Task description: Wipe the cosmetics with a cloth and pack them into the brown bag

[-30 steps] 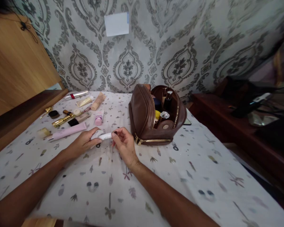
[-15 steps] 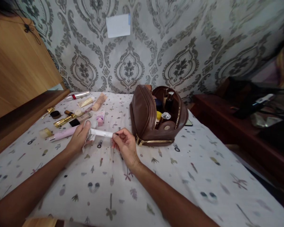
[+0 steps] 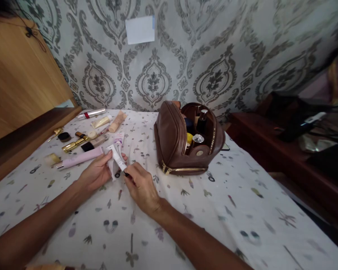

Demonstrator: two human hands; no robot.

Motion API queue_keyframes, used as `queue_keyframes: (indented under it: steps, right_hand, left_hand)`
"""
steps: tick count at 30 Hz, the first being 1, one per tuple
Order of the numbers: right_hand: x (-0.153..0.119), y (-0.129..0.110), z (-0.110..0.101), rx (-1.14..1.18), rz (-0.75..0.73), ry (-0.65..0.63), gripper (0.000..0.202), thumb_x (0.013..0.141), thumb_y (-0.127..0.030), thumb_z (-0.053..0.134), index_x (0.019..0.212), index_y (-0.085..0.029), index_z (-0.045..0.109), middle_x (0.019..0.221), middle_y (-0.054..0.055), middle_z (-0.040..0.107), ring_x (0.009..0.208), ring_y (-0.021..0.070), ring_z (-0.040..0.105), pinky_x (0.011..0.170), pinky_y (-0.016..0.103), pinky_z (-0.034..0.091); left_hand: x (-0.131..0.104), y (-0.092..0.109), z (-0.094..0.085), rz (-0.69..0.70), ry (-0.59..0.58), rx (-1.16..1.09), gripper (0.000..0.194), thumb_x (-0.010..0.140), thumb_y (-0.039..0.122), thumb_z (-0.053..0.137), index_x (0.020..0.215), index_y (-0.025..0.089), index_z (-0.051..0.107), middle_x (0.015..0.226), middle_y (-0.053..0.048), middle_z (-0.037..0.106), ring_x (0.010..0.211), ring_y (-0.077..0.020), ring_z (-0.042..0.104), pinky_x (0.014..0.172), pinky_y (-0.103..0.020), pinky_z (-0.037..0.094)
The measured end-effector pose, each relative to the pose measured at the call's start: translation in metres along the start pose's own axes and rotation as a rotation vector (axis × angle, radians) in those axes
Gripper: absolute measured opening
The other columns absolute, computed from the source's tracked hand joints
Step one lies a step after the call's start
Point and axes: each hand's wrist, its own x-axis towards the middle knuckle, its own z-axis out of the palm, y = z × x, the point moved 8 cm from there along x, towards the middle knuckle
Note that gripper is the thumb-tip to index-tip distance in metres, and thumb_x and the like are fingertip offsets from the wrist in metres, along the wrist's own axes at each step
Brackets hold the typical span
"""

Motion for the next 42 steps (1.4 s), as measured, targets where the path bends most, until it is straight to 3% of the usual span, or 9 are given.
queue_keyframes:
  steps: [7,11,18,22,26,30,34,37,42]
  right_hand:
    - [-0.002,-0.005,0.006,-0.126,-0.067,-0.043,0.014,0.086,-0.008,0.056,0.084,-0.021,0.054,0.079,0.0,0.055,0.065,0.0139,0.057,0.059,0.022,0.046]
    - [-0.005,-0.01,0.006,-0.223,-0.13,-0.045,0.012,0.091,-0.012,0.052,0.085,-0.022,0.055,0.084,0.003,0.059,0.08,0.0166,0.064,0.064,0.022,0.049]
    - [-0.005,-0.007,0.007,-0.206,-0.075,-0.066,0.01,0.091,-0.016,0.053,0.085,-0.024,0.055,0.084,0.004,0.062,0.092,0.0211,0.067,0.066,0.026,0.051]
    - [-0.004,0.001,0.003,-0.186,0.007,-0.018,0.012,0.084,-0.014,0.059,0.08,-0.024,0.052,0.074,-0.001,0.06,0.066,0.0166,0.061,0.06,0.026,0.046]
    - [-0.004,0.006,0.002,-0.16,0.07,-0.002,0.018,0.077,-0.014,0.064,0.072,-0.023,0.049,0.063,-0.004,0.054,0.052,0.0123,0.048,0.052,0.025,0.035]
    - [-0.002,0.005,0.004,0.03,0.124,-0.022,0.011,0.078,-0.02,0.068,0.078,-0.023,0.057,0.064,-0.004,0.055,0.055,0.0121,0.05,0.056,0.024,0.039]
    - [0.0,0.02,-0.002,0.367,0.324,0.089,0.014,0.088,-0.034,0.062,0.089,-0.023,0.056,0.064,-0.005,0.055,0.054,0.0117,0.051,0.053,0.024,0.041]
    - [0.0,0.037,-0.007,0.581,0.482,0.198,0.026,0.084,-0.043,0.067,0.094,-0.023,0.054,0.062,-0.006,0.053,0.048,0.0096,0.046,0.045,0.022,0.035]
    - [0.001,0.053,0.002,0.846,0.681,0.169,0.034,0.071,-0.048,0.077,0.079,-0.019,0.061,0.057,-0.007,0.044,0.046,0.0062,0.032,0.04,0.02,0.019]
  left_hand:
    - [-0.002,-0.004,0.002,0.007,0.001,-0.003,0.028,0.099,0.018,0.042,0.087,0.01,0.066,0.074,-0.008,0.073,0.072,-0.0181,0.071,0.077,-0.033,0.06]
    - [-0.009,-0.016,0.014,-0.045,-0.083,-0.021,0.028,0.099,0.021,0.044,0.092,0.009,0.069,0.081,-0.011,0.074,0.079,-0.02,0.072,0.079,-0.034,0.059]
    - [-0.011,-0.022,0.016,-0.054,-0.134,0.001,0.019,0.092,0.027,0.06,0.087,0.011,0.069,0.082,-0.009,0.074,0.084,-0.0212,0.07,0.081,-0.033,0.058]
    - [-0.015,-0.033,0.02,-0.103,-0.21,0.025,0.019,0.08,0.031,0.075,0.083,0.014,0.066,0.079,-0.005,0.072,0.079,-0.0188,0.069,0.074,-0.029,0.057]
    - [-0.013,-0.039,0.015,-0.107,-0.182,0.062,0.028,0.072,0.03,0.082,0.073,0.016,0.059,0.07,-0.001,0.068,0.068,-0.0132,0.066,0.066,-0.023,0.055]
    - [-0.011,-0.031,0.013,-0.06,-0.16,0.071,0.031,0.07,0.032,0.084,0.075,0.016,0.058,0.067,0.0,0.065,0.064,-0.0131,0.064,0.062,-0.023,0.054]
    - [-0.011,-0.025,0.009,-0.044,-0.117,0.161,0.04,0.065,0.039,0.086,0.079,0.016,0.058,0.07,0.001,0.065,0.06,-0.0126,0.062,0.055,-0.023,0.053]
    - [-0.012,-0.027,0.01,-0.052,-0.161,0.339,0.047,0.065,0.055,0.081,0.078,0.016,0.059,0.066,0.0,0.064,0.05,-0.0117,0.058,0.043,-0.023,0.046]
    - [-0.012,-0.033,0.007,-0.082,-0.18,0.485,0.051,0.068,0.065,0.074,0.069,0.016,0.056,0.061,0.0,0.063,0.043,-0.0088,0.052,0.041,-0.02,0.041]
